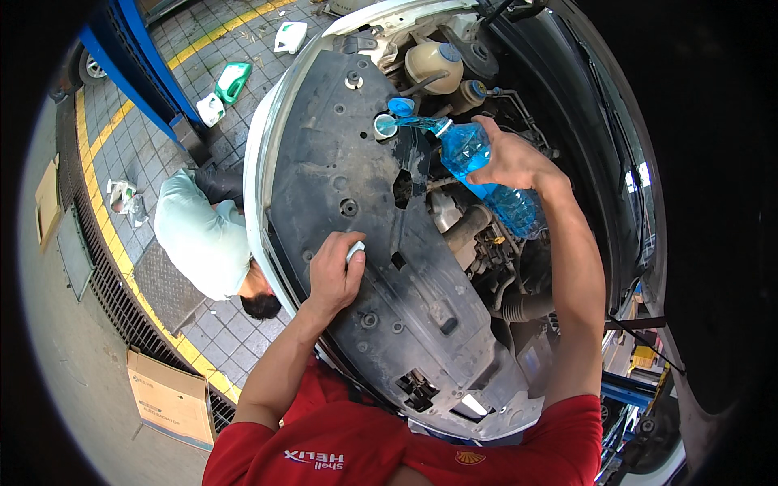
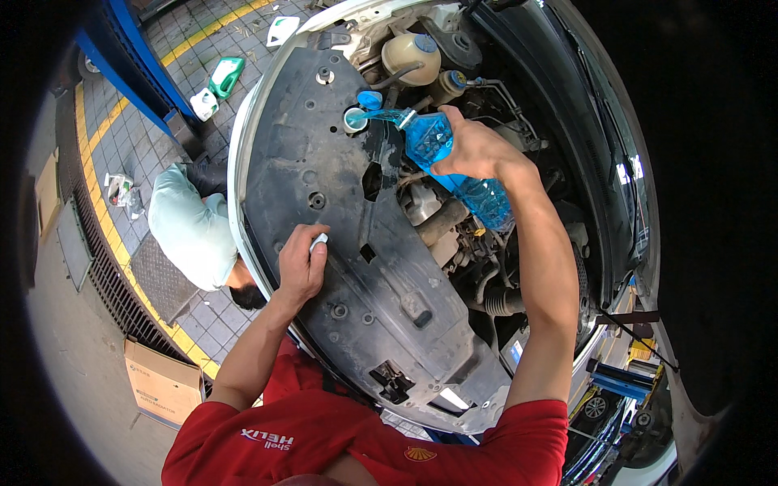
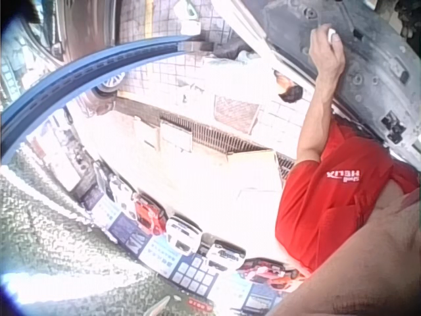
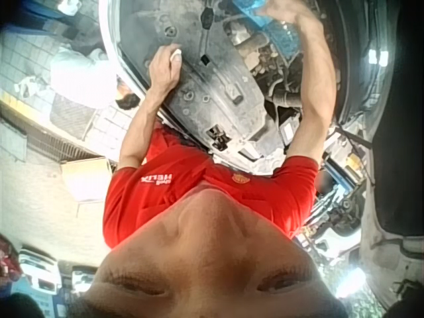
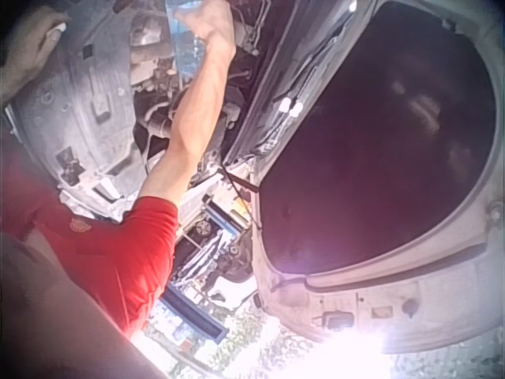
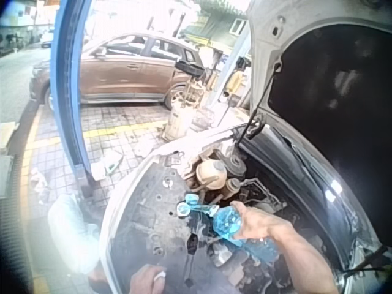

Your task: The person retrieves a blue liquid bottle from a shop shelf, carries it to a white car with its hood open, and pours the liquid into the windshield washer fluid reservoir. The person then closes the reservoir cap and checks the engine oil level using the dipstick.

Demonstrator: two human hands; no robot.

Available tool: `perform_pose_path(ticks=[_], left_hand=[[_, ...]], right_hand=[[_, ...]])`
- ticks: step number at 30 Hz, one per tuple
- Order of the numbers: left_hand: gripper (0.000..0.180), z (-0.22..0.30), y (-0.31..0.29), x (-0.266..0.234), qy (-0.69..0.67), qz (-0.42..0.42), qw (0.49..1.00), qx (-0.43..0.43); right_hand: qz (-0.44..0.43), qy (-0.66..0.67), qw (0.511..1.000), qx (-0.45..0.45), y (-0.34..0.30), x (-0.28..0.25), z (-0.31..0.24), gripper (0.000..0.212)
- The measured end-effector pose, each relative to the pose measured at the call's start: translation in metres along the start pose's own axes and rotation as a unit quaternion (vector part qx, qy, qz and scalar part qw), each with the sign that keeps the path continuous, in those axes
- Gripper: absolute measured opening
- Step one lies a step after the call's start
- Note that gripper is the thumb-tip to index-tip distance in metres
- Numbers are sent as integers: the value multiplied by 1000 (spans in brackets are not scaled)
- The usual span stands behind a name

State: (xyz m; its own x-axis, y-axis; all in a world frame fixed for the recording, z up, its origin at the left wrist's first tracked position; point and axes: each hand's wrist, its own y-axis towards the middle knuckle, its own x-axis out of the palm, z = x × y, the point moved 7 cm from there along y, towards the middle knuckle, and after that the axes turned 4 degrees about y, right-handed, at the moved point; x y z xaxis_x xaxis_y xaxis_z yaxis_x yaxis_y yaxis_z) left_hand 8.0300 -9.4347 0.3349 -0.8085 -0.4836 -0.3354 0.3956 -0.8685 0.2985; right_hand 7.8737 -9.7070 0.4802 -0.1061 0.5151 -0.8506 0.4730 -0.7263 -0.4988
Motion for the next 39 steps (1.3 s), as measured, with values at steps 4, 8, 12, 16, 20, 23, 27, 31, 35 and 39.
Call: perform_pose_path(ticks=[4,8,12,16,20,23,27,31,35,39], left_hand=[[22,0,0,0,1,-3,1000,-2],[22,0,0,0,-1,-3,1000,-6],[21,-1,0,0,2,-5,1000,-5],[21,-1,0,0,2,0,1000,-2],[21,-2,-1,1,-1,-1,1000,-6],[21,-2,0,1,1,0,1000,-3],[21,-1,0,0,0,1,1000,0],[22,-2,0,0,0,-1,1000,-4],[22,-2,0,0,-2,-4,1000,-8],[22,-1,0,-1,-2,0,1000,-3]], right_hand=[[6,-1,1000,-4,2,0,0,112],[5,-3,1000,-6,2,-1,-1,112],[-5,-2,1000,2,0,-2,-4,112],[-8,-6,1000,4,0,-3,-5,111],[-8,-1,1000,6,1,-3,-4,111],[-9,1,1000,6,2,-3,-4,110],[-19,-5,1000,9,2,-4,-6,110],[-21,-17,1000,15,1,-6,-9,110],[-14,-25,1000,9,0,-7,-11,111],[-15,-28,999,5,0,-8,-13,111]])
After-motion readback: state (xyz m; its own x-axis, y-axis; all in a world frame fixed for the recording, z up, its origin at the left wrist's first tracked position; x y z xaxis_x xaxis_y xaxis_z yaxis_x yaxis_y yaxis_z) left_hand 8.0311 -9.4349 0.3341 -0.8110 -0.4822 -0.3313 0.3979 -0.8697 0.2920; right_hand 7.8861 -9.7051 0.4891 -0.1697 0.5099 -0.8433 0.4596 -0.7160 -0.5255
